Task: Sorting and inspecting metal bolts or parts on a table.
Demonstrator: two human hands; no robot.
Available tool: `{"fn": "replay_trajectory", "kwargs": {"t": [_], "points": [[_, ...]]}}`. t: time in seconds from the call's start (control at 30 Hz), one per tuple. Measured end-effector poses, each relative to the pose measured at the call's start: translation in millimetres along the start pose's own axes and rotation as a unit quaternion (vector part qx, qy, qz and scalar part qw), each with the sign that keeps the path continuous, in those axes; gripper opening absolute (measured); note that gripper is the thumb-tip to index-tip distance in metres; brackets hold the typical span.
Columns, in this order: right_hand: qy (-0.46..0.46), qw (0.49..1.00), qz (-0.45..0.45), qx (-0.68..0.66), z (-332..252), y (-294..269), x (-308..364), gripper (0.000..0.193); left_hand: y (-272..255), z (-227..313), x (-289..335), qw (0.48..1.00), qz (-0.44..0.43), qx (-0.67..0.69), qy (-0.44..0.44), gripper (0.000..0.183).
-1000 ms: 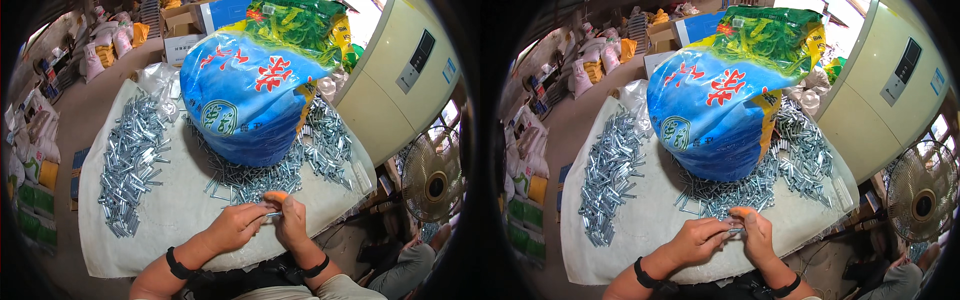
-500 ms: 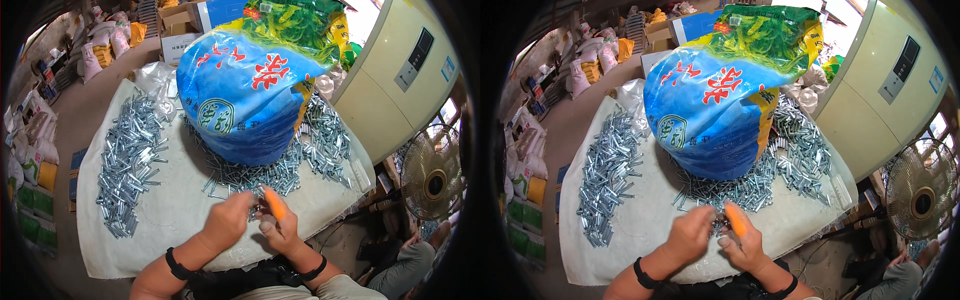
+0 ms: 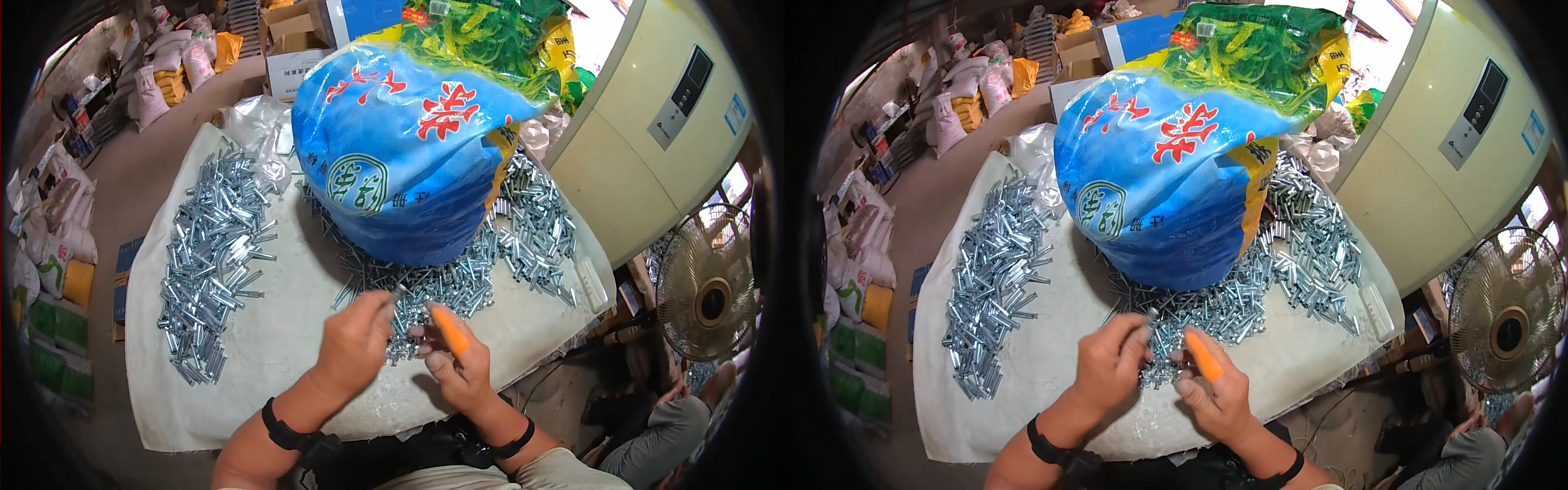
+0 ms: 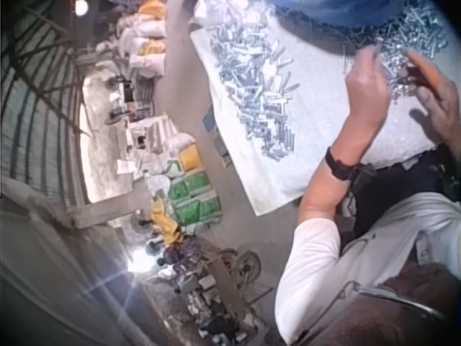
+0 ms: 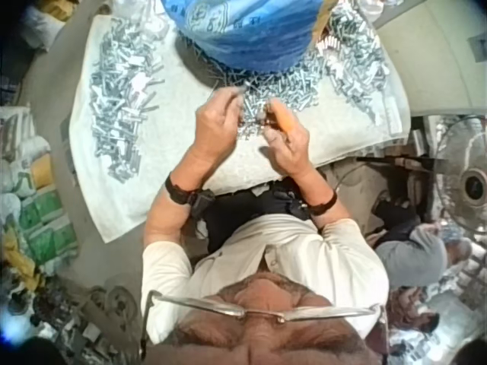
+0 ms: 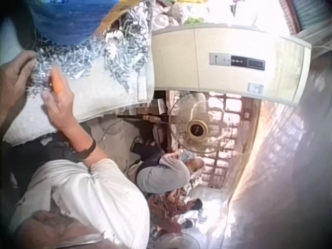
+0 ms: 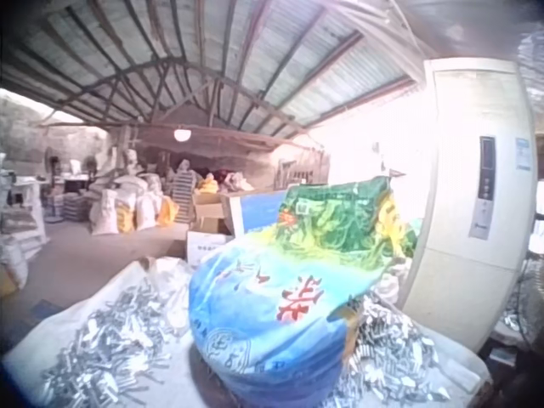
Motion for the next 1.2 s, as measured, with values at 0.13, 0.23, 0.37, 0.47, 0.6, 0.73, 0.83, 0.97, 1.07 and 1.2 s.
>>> {"fn": "replay_trajectory", "kwargs": {"t": [0.13, 0.23, 0.37, 0.47, 0.6, 0.73, 0.83, 0.97, 1.07, 1.2], "points": [[0.113, 0.991, -0.016, -0.070, 35, 4, 2, 0.071, 45, 35, 19, 0.966, -0.170, -0.032, 0.194, 0.021], [-0.013, 0.999, 0.003, 0.039, -10, 3, -2, 0.058, 17, -15, 8, 0.994, -0.066, 0.071, -0.048, 0.020], [0.021, 0.997, 0.056, 0.042, 9, -11, -5, 0.037, -42, -11, -17, 0.920, 0.190, 0.343, -0.025, 0.026], [0.158, 0.984, 0.058, -0.065, 35, -21, -3, 0.030, -50, -42, -14, 0.869, 0.243, 0.421, -0.092, 0.024], [0.119, 0.990, 0.072, 0.017, 37, -35, -7, 0.022, -8, -49, -6, 0.990, 0.018, 0.109, -0.087, 0.016], [0.181, 0.978, 0.104, -0.004, 62, -60, -2, 0.019, 24, -4, 0, 0.980, -0.092, -0.161, 0.075, 0.030], [0.206, 0.965, 0.162, 0.001, 96, -83, 2, 0.019, 31, -19, 5, 0.960, -0.156, -0.224, 0.062, 0.023], [0.236, 0.943, 0.223, 0.065, 125, -129, 7, 0.019, 12, -3, 0, 0.972, -0.073, -0.195, 0.108, 0.023], [0.228, 0.933, 0.234, 0.151, 121, -151, 2, 0.019, 2, 16, -3, 0.974, -0.024, -0.166, 0.154, 0.027], [0.117, 0.905, 0.213, 0.349, 114, -168, -10, 0.021, 6, 13, -3, 0.982, -0.021, -0.140, 0.129, 0.033]]}}
Point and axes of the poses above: each hand's wrist, its own x-axis away from the middle knuckle, its own y-axis out of the palm, z = x × y, the point moved 10 cm from there along -x, towards the middle knuckle, and after that the axes turned 13 degrees about x, right-handed, at the moved point
